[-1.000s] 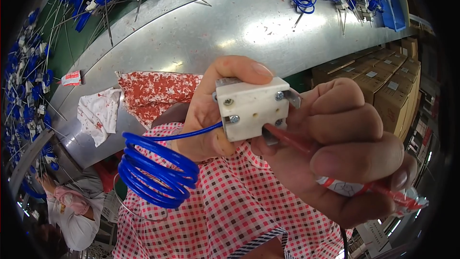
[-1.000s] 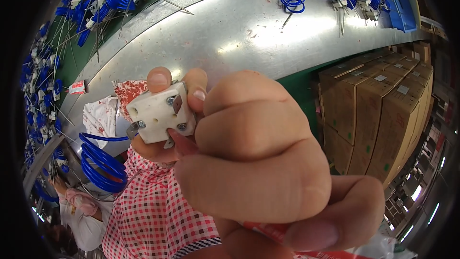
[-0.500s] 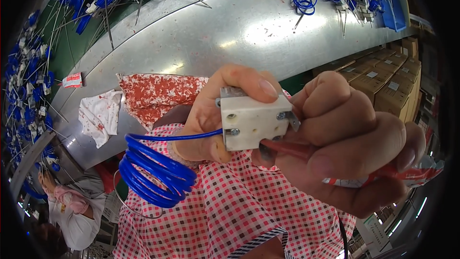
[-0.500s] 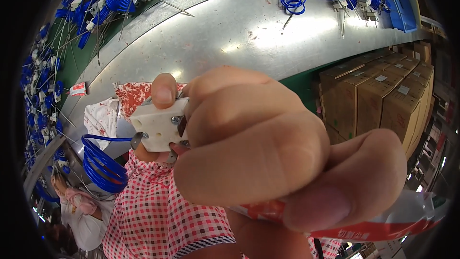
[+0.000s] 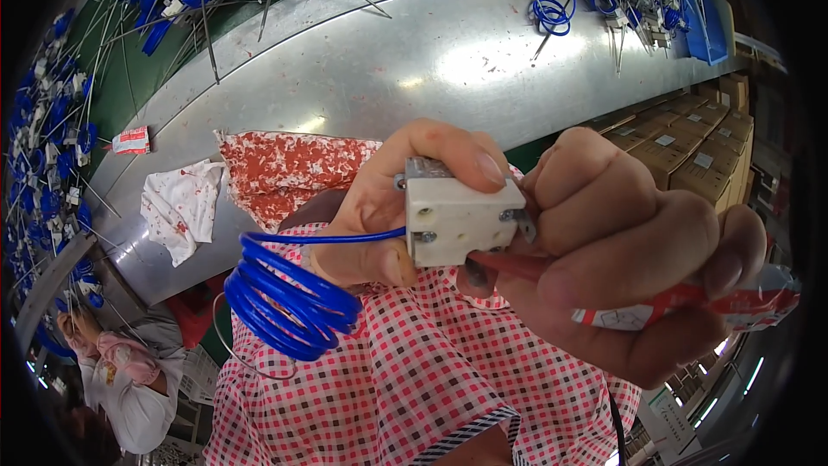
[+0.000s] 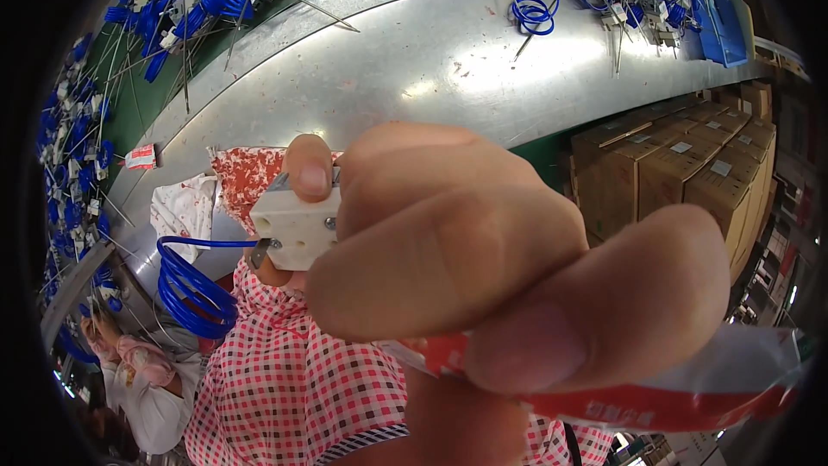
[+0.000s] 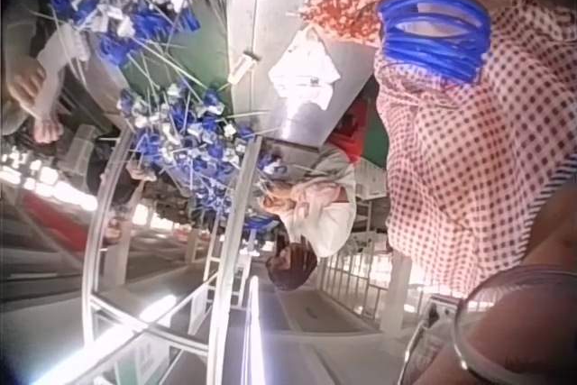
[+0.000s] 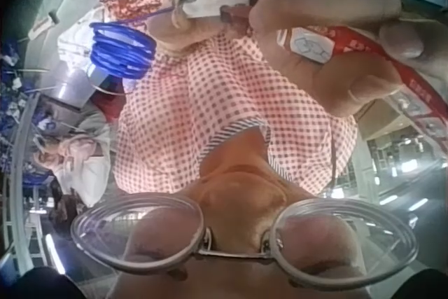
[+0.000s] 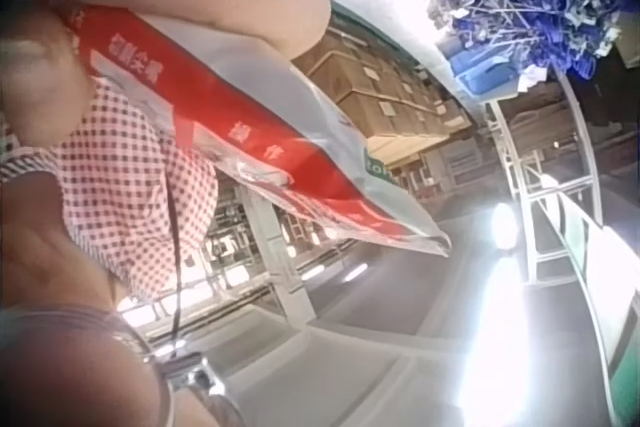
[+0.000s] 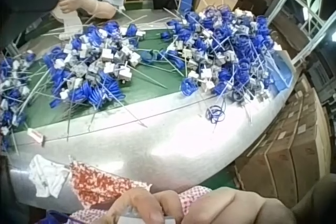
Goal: Assemble small electronic components by manually attaching coiled wires to housing blocks at a factory assembly line.
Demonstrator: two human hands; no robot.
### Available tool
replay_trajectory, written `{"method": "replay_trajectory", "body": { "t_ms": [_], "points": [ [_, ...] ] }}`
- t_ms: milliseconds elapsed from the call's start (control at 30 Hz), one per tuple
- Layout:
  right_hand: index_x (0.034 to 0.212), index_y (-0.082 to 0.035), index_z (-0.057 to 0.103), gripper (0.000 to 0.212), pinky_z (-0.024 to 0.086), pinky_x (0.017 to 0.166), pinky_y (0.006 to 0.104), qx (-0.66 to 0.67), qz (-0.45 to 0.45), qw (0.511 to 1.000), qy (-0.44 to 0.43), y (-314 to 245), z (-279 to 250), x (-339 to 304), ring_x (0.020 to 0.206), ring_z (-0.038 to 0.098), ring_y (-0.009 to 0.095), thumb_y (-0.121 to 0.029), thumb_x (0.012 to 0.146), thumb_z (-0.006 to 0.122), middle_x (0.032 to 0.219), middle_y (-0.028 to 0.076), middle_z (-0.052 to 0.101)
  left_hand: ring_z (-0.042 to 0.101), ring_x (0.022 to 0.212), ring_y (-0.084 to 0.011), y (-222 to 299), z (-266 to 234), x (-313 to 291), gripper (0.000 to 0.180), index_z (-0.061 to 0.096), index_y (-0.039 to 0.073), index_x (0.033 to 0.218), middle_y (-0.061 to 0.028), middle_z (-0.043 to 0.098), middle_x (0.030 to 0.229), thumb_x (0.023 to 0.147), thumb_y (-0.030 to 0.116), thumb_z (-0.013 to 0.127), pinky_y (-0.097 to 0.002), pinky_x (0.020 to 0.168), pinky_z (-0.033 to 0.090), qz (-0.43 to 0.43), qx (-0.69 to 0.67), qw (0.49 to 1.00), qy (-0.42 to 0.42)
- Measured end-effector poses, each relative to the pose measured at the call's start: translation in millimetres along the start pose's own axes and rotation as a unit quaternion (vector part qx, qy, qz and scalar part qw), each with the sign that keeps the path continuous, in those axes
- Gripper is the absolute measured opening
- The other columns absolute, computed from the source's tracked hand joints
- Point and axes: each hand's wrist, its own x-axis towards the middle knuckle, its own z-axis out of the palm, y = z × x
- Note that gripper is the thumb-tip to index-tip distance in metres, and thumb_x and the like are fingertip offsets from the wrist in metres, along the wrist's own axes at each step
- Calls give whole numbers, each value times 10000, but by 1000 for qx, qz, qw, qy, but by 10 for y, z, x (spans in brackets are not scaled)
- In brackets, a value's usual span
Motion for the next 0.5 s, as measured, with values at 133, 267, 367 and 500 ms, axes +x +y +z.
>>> {"method": "replay_trajectory", "body": {
  "t_ms": [133, 267, 367, 500],
  "points": [
    [971, -56, 316, 256, 328, 446, 274, -72, 49, 995, -39, -57, 46, 92, 366, 327, 115, -282, 877, 388, 570, 29, 494, 478, 1034, -225, 43, -106, 53, 606, 402, 49, 1150, -110, 445, 1079, 671, 239, 721, -305, 824, 438, 10, 4, 999, -48],
    [979, -42, 315, 216, 329, 431, 275, -48, 6, 999, -22, 79, 39, 91, 366, 342, 123, -237, 890, 341, 568, 57, 493, 490, 1008, -229, -68, -175, 81, 604, 366, 52, 1167, -124, 446, 1088, 704, 262, 692, -309, 747, 457, 31, -12, 996, -87],
    [983, -47, 322, 170, 319, 400, 266, 88, -99, 989, 68, 189, 76, 158, 358, 352, 129, -196, 916, 275, 557, 100, 501, 499, 979, -234, -185, -215, 169, 606, 341, 53, 1179, -147, 448, 1097, 721, 264, 678, -307, 699, 460, 73, -48, 986, -141],
    [979, -73, 347, 209, 286, 371, 246, 131, -154, 947, 251, 350, 101, 237, 347, 328, 116, -271, 913, 359, 528, 69, 489, 511, 946, -226, -160, -144, 205, 553, 358, 57, 1155, -162, 468, 1094, 736, 248, 664, -283, 691, 463, 62, -49, 996, -35]
  ]
}}
